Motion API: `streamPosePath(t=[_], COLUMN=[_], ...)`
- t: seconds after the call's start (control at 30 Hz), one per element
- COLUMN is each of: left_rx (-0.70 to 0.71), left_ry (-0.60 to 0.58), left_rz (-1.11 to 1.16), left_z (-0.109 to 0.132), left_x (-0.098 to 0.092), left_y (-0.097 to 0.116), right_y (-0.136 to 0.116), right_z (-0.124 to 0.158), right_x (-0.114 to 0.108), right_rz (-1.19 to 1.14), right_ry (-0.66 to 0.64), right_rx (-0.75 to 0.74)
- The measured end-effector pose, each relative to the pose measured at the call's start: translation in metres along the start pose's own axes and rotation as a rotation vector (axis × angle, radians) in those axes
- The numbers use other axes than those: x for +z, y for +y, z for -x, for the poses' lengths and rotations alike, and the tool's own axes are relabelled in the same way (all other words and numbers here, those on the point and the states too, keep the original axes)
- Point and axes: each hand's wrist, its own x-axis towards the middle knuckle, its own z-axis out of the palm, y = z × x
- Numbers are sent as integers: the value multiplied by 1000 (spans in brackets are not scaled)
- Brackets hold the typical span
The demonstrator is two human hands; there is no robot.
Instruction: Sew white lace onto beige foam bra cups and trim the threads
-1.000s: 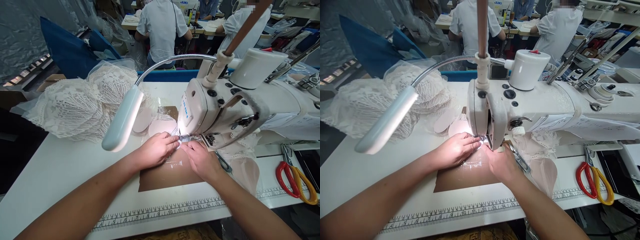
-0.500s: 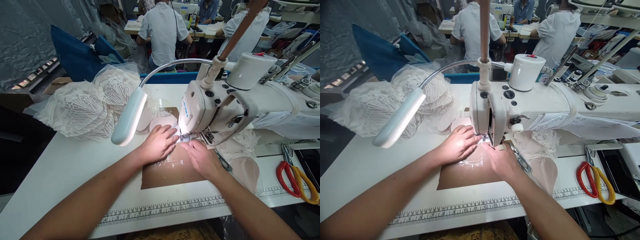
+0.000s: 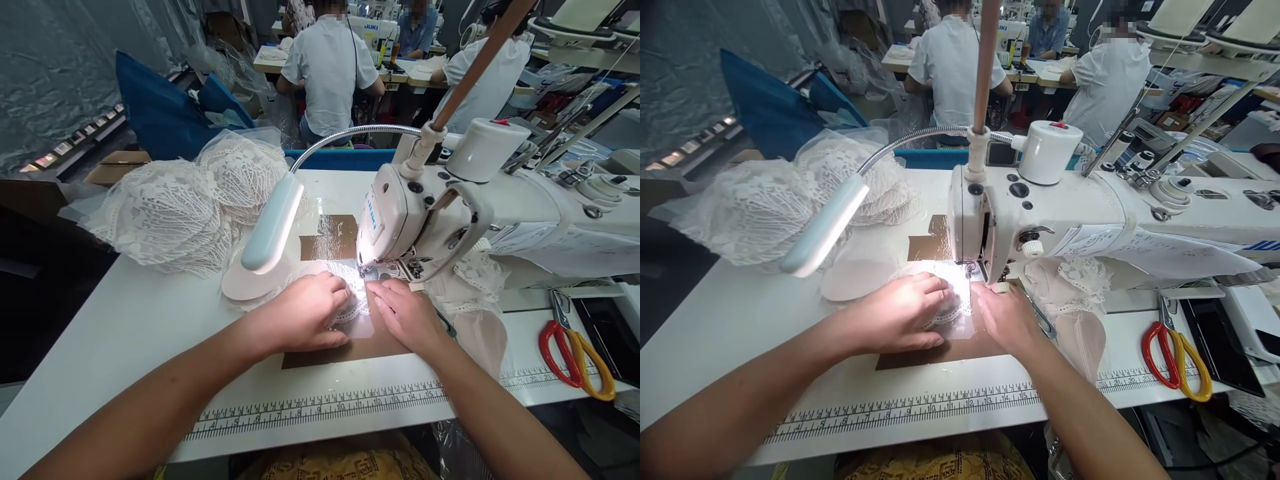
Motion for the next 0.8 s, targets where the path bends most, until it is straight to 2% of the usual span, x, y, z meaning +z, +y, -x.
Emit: streamPosePath(t=[0.07, 0.2, 0.43, 0.57, 0.8], left_rx=[39, 10, 89, 131, 92], left_ry=[32, 72, 92, 107, 102], left_rz=[20, 39, 93, 6, -92], left_z=[-4, -10, -9, -10, -13], left_x=[8, 21, 18, 21, 29], left_y=[2, 4, 0, -3, -4], right_y=[-1, -2, -1, -1, -1], right_z=[0, 1, 7, 9, 9], right_x=[-3, -7, -4, -2, 2], right_rz=[-30, -104, -100, -83, -53], right_ry=[-24, -61, -96, -84, -36], right_rx=[6, -7, -183, -192, -187])
